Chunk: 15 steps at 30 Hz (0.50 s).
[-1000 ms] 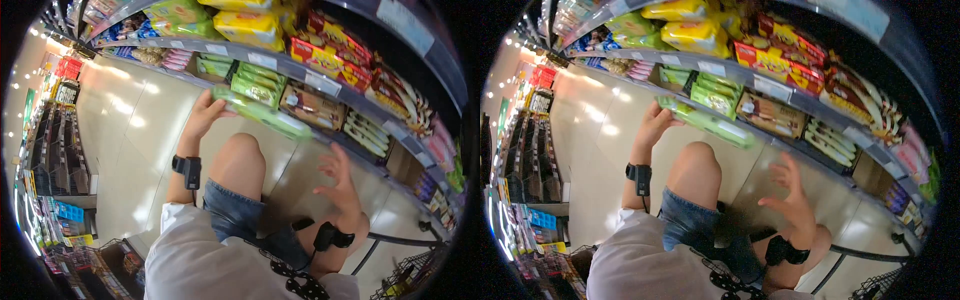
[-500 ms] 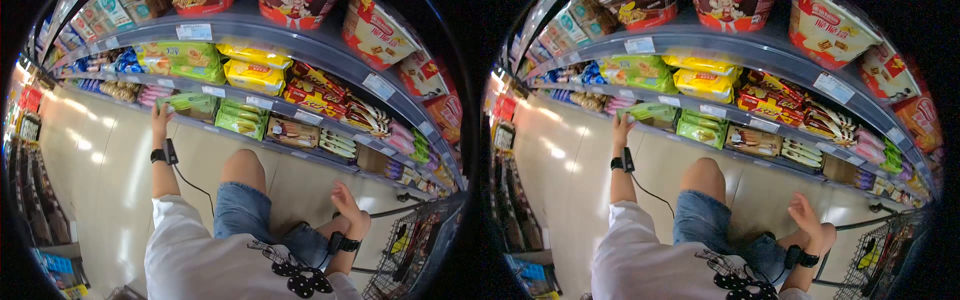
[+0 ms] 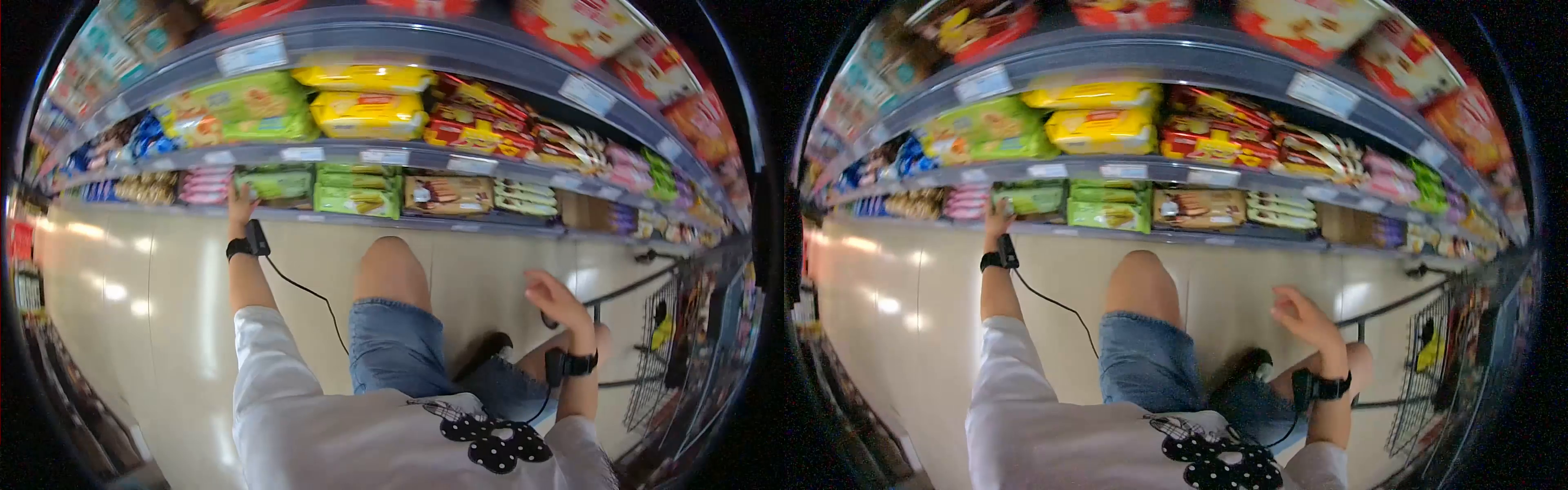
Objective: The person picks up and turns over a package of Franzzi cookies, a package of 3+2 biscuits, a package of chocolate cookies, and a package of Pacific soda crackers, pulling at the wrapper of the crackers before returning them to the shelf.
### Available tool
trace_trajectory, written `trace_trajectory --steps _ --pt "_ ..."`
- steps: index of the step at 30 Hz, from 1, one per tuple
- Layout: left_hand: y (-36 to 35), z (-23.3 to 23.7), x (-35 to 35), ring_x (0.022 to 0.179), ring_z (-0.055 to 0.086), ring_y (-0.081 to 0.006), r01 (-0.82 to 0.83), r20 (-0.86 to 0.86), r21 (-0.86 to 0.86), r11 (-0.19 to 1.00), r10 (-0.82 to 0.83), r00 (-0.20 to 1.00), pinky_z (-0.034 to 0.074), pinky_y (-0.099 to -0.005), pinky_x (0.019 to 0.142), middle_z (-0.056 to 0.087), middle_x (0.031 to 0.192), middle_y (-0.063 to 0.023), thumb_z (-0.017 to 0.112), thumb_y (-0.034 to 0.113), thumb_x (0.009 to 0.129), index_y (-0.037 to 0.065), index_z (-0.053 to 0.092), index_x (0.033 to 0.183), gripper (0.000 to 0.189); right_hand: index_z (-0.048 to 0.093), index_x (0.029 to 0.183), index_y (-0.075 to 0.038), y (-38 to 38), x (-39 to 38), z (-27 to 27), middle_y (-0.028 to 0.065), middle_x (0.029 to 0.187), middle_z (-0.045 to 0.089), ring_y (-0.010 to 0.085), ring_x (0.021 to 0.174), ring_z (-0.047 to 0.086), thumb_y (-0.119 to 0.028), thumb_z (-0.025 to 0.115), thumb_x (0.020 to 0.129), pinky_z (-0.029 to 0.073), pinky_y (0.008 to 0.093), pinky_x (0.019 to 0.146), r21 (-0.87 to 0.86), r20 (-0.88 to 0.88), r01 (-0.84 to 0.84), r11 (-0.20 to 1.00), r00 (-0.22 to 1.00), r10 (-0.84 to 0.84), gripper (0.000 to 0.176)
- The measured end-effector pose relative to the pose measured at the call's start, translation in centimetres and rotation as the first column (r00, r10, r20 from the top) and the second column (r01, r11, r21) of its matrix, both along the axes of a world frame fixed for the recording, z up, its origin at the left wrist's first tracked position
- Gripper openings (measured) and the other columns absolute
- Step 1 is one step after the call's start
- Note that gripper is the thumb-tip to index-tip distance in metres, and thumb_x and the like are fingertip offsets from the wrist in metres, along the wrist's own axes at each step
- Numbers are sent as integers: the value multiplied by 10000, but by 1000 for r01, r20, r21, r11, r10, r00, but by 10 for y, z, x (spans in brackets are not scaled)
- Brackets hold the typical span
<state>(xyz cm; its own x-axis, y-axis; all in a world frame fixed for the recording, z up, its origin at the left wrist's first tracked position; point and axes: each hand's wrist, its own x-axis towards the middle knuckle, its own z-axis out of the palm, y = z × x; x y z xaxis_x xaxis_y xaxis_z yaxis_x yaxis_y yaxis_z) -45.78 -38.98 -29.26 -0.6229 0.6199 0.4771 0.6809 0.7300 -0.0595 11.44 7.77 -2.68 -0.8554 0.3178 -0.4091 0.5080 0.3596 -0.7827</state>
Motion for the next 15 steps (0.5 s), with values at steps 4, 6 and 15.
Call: trace_trajectory --steps 4,6,15 --pt "60 10 19 1226 190 -444 -385 494 728 567 -43 869 218 -464 997 86 1354 -296 599 208 770 -26 90 1325 789 453 1168 -66 11 -16 14 28 883 536 105 821 509 -212 572 828 422 242 716 31 35 -56 998 998 55 388" --pt "73 3 29 1217 195 -463 -408 414 560 722 183 892 230 -457 993 58 1340 -331 582 213 770 -17 94 1330 777 461 1161 -65 26 -25 15 26 887 537 103 822 508 -205 573 827 423 245 716 133 -10 -82 988 996 84 379" --pt "171 150 171 1096 410 -389 -287 552 404 868 19 834 329 -426 930 352 1223 -280 583 239 764 51 353 1249 569 511 1103 -64 54 -114 60 105 1087 512 260 1007 485 -161 606 773 395 357 824 667 -536 227 710 808 245 357"
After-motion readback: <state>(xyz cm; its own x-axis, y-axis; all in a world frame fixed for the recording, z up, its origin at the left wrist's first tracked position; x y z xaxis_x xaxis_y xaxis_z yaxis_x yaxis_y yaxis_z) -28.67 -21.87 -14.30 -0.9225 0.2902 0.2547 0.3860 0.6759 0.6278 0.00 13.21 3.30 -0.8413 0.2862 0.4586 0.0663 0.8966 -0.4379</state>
